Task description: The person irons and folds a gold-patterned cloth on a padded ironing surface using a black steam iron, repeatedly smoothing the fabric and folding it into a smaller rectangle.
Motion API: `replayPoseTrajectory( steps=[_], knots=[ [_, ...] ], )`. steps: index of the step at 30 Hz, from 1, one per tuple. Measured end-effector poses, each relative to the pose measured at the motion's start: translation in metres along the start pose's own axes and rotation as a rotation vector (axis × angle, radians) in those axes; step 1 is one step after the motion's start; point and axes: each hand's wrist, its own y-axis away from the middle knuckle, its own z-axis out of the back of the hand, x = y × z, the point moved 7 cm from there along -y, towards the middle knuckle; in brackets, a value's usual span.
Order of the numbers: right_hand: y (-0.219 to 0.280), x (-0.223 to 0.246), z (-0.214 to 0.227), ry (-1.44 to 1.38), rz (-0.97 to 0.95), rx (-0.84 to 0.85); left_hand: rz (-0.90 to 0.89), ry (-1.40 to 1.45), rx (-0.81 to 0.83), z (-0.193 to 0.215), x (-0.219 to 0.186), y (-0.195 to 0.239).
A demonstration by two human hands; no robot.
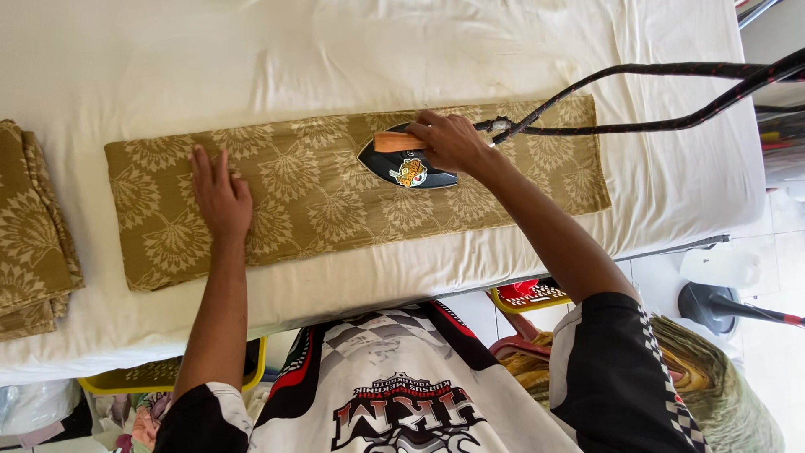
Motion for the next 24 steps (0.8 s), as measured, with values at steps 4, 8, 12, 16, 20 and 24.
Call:
replayPoseTrajectory(
  steps=[4,8,12,16,20,24],
  knots=[
    [-0.002,-0.006,-0.012,-0.104,-0.044,0.106,0.099,0.213,-0.002,0.011,0.013,0.005],
    [-0.009,-0.010,-0.007,-0.133,-0.079,0.167,0.116,0.338,-0.010,0.016,0.019,0.008],
    [-0.019,-0.036,-0.048,-0.106,-0.160,0.225,0.126,0.307,-0.021,0.013,0.018,0.008],
    [-0.021,-0.038,-0.068,-0.149,-0.273,0.362,0.106,0.200,0.013,0.008,0.014,0.009],
    [0.002,0.002,-0.058,-0.251,-0.192,0.572,0.103,0.135,0.053,0.008,0.013,0.006],
    [0.033,0.030,-0.081,-0.206,-0.098,0.689,0.104,0.101,0.078,0.009,0.010,0.006]
  ],
)
